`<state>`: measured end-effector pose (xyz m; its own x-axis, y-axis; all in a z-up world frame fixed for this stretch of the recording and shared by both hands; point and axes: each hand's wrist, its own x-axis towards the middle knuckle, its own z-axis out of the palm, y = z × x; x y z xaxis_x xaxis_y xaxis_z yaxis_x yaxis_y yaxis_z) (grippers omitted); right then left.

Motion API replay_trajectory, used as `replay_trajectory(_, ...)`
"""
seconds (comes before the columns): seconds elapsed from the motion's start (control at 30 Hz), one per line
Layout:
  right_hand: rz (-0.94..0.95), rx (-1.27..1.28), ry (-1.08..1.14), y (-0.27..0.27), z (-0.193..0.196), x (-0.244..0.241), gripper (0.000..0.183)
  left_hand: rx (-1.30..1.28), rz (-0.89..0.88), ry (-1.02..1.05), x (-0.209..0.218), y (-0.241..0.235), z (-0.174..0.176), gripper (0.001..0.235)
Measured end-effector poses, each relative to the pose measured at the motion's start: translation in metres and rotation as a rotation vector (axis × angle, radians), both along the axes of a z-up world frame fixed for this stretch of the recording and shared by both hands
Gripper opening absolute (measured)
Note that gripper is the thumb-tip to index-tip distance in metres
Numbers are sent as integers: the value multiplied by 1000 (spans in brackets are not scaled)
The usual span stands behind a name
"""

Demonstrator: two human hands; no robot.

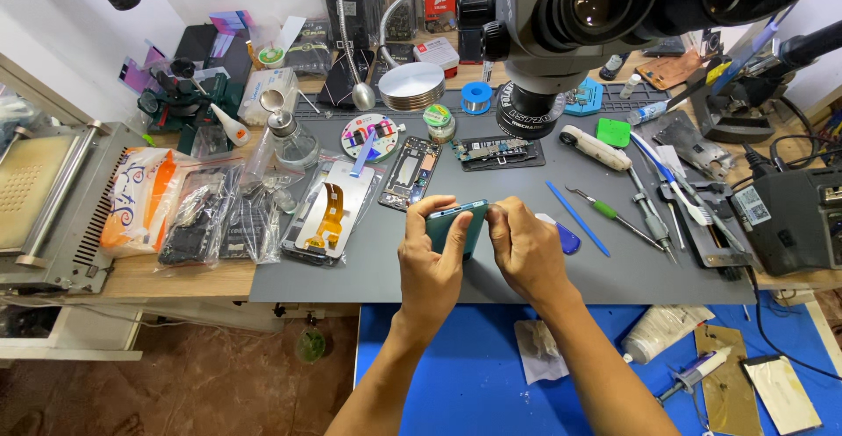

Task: The person cleans the back of a teal smartphone using a white cloth. They wipe the entire back surface, including the camera area, and then clean the side edges of the device.

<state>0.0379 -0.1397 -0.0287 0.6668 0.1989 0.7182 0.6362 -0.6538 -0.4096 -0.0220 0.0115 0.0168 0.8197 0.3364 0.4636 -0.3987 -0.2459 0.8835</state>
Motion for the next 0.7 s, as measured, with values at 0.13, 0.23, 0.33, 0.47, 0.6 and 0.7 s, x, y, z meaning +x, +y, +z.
replay_trajectory(0.13,14,110,54,3,23,-10,21,-62,-45,-48,6,1,-13,35)
replay_trajectory(0.23,58,290,78,6,50,-19,19,-80,-78,-67,11,6,-32,30)
replay_trajectory(0.33,126,373,125,1,64,-24,19,-82,-174,-97,10,11,-22,26)
replay_trajectory(0.47,76,289,205,-13,64,-30,20,385,-195,-126,13,31,3,38)
replay_trajectory(0.6,27,164,464,-26,57,-33,17,965,-163,-138,20,41,-17,43)
replay_trajectory(0.7,33,130,470,-23,33,-31,7,1025,-258,11,16,35,-26,31)
